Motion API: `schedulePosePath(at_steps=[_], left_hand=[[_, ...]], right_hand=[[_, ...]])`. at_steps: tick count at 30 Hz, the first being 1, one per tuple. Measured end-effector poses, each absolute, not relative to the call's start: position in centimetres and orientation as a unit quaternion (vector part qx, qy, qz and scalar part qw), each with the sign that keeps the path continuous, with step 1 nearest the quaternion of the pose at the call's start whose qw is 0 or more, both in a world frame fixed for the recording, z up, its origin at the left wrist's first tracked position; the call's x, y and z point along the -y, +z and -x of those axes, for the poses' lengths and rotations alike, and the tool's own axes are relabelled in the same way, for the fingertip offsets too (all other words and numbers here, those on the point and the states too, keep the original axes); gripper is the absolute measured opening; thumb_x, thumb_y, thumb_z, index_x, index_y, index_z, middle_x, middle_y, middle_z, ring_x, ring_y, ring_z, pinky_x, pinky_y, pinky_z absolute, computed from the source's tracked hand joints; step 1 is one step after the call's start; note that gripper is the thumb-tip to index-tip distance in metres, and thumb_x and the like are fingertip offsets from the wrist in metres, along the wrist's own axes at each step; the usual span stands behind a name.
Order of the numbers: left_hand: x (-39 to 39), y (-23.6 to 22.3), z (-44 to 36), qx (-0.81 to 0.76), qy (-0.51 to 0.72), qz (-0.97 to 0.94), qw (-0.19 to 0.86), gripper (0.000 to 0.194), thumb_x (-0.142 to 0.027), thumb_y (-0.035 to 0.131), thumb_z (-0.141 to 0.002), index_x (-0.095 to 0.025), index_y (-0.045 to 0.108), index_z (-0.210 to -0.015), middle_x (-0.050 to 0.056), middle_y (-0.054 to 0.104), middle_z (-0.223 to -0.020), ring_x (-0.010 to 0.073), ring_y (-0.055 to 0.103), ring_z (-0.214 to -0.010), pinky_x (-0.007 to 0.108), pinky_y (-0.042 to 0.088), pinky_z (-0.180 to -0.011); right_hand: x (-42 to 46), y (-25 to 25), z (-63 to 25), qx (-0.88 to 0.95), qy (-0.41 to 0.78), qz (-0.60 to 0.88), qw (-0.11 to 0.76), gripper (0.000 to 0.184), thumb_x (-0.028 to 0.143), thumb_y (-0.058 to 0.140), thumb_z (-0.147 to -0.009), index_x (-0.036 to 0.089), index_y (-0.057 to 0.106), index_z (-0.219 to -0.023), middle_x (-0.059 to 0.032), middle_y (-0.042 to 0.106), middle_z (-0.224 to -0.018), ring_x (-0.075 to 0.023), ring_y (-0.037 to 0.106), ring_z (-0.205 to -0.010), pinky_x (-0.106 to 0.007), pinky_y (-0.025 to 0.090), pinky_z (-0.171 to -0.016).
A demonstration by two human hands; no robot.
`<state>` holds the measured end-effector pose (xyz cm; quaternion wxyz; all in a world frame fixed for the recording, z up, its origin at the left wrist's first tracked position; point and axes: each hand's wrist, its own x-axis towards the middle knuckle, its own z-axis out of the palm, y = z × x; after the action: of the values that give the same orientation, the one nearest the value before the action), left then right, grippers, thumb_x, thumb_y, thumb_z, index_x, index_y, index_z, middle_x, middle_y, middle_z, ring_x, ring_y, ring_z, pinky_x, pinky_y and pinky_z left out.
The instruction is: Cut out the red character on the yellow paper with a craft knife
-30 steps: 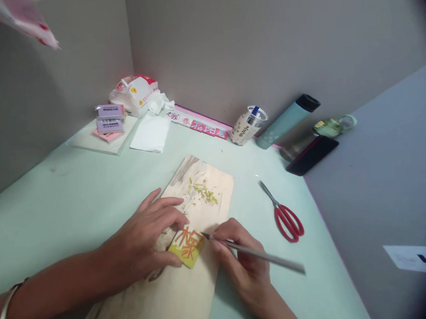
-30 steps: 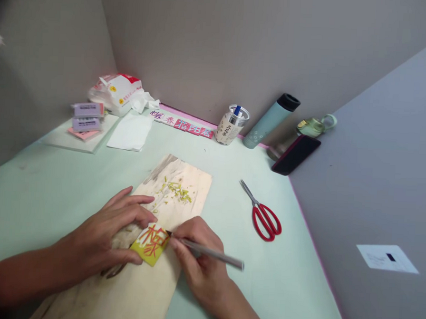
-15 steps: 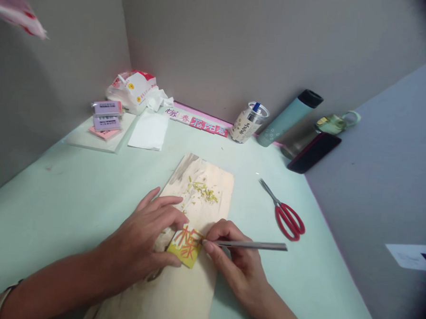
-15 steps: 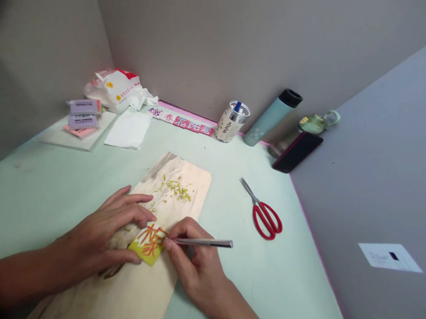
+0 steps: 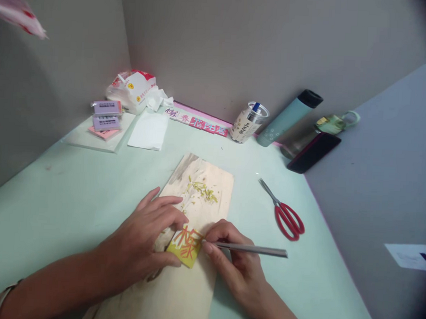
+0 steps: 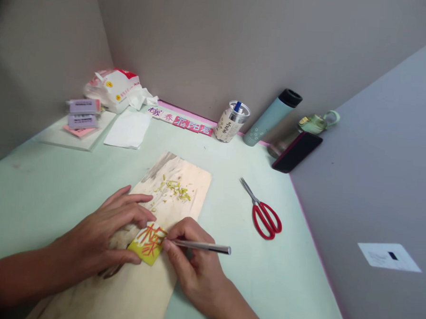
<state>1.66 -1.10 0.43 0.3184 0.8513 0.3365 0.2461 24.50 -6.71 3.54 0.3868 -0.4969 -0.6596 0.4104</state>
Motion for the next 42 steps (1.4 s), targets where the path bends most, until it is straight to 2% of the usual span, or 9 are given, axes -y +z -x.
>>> schedulePosePath(at_steps=[9, 17, 21, 26, 33, 42], left_hand=[[1.1, 0.3, -1.7, -0.329, 0.251, -0.853, 0.318, 0.046, -0.018, 0.082, -0.072, -0.028, 0.047, -0.101, -0.003, 0.069, -0.114, 0.0267, 0.044, -0.140, 0.048, 0.007, -0.123], [1.1, 0.2, -1.7, -0.330, 0.252, -0.855, 0.311, 0.047, -0.018, 0.083, -0.072, -0.028, 0.047, -0.101, -0.002, 0.068, -0.114, 0.0264, 0.043, -0.140, 0.047, 0.005, -0.123], [1.1, 0.1, -1.7, -0.324, 0.257, -0.858, 0.304, 0.047, -0.015, 0.081, -0.073, -0.028, 0.046, -0.101, -0.004, 0.068, -0.113, 0.0238, 0.043, -0.139, 0.044, 0.004, -0.124], [1.1, 0.0, -1.7, -0.319, 0.264, -0.857, 0.306, 0.047, -0.015, 0.079, -0.072, -0.028, 0.045, -0.102, -0.005, 0.067, -0.112, 0.0230, 0.043, -0.139, 0.042, 0.003, -0.123], [1.2, 0.0, -1.7, -0.321, 0.265, -0.856, 0.306, 0.045, -0.015, 0.078, -0.074, -0.028, 0.045, -0.102, -0.004, 0.067, -0.112, 0.0234, 0.043, -0.139, 0.045, 0.005, -0.123], [1.2, 0.0, -1.8, -0.320, 0.266, -0.861, 0.293, 0.050, -0.014, 0.082, -0.072, -0.028, 0.045, -0.102, -0.004, 0.067, -0.111, 0.0231, 0.043, -0.138, 0.045, 0.005, -0.123]], right_hand=[[6.9, 3.6, -24.5, 0.665, 0.428, 0.490, 0.367, 0.014, 0.024, 0.053, -0.101, 0.021, 0.057, -0.088, -0.0055, 0.063, -0.087, -0.0191, 0.059, -0.080, -0.032, 0.047, -0.071], [7.6, 4.0, -23.5, 0.789, 0.263, 0.443, 0.333, 0.015, 0.008, 0.049, -0.097, 0.022, 0.054, -0.096, -0.0056, 0.064, -0.083, -0.0193, 0.060, -0.075, -0.030, 0.049, -0.067], [7.7, 3.1, -23.2, 0.813, 0.195, 0.410, 0.365, 0.018, 0.006, 0.045, -0.099, 0.021, 0.054, -0.099, -0.0055, 0.062, -0.081, -0.0193, 0.057, -0.071, -0.030, 0.048, -0.063], [7.8, 2.4, -23.4, 0.826, 0.198, 0.391, 0.356, 0.013, 0.013, 0.043, -0.104, 0.017, 0.056, -0.103, -0.0076, 0.062, -0.085, -0.0194, 0.057, -0.074, -0.031, 0.047, -0.064], [8.6, 1.9, -24.2, 0.826, 0.208, 0.418, 0.316, 0.015, 0.014, 0.043, -0.105, 0.020, 0.057, -0.106, -0.0070, 0.062, -0.088, -0.0202, 0.059, -0.078, -0.031, 0.050, -0.067], [7.8, 3.2, -23.7, 0.825, 0.197, 0.401, 0.345, 0.017, 0.006, 0.046, -0.099, 0.019, 0.056, -0.100, -0.0061, 0.063, -0.083, -0.0189, 0.059, -0.072, -0.030, 0.050, -0.064]])
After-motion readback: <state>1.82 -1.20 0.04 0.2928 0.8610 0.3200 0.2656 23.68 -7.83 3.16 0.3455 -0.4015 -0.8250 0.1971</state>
